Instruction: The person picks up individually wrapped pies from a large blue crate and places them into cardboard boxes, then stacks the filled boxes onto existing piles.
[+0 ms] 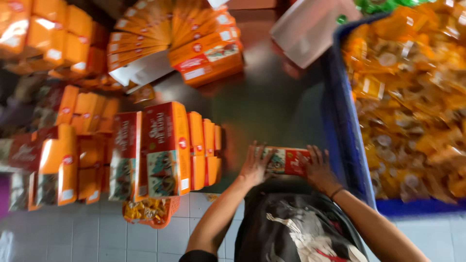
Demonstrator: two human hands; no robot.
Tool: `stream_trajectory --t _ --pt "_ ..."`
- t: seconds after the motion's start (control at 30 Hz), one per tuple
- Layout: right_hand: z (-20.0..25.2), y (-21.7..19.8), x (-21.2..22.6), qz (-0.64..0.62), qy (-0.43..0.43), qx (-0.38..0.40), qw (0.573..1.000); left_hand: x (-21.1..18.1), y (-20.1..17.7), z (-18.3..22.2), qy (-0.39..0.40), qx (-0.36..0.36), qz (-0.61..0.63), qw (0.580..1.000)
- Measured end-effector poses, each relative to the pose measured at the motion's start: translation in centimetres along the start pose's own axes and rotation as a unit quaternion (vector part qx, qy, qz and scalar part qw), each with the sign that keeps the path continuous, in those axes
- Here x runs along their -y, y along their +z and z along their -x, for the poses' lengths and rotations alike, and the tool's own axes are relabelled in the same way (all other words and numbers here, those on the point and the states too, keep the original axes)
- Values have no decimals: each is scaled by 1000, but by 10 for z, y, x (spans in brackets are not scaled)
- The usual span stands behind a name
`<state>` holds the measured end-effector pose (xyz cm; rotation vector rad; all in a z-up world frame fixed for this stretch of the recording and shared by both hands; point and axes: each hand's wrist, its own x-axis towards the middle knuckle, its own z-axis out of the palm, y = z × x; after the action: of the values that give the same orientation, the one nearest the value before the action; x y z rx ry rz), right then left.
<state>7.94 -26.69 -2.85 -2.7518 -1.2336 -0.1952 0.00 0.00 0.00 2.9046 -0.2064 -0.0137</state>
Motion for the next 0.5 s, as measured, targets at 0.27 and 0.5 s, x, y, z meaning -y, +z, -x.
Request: stream_trajectory --t 0.27,0.5 --pt "-36 8 9 121 -44 281 951 -5 36 -6 -74 51 -17 996" --pt "-85 -26 6 -295 244 244 891 -59 -177 15 -169 -312 73 932"
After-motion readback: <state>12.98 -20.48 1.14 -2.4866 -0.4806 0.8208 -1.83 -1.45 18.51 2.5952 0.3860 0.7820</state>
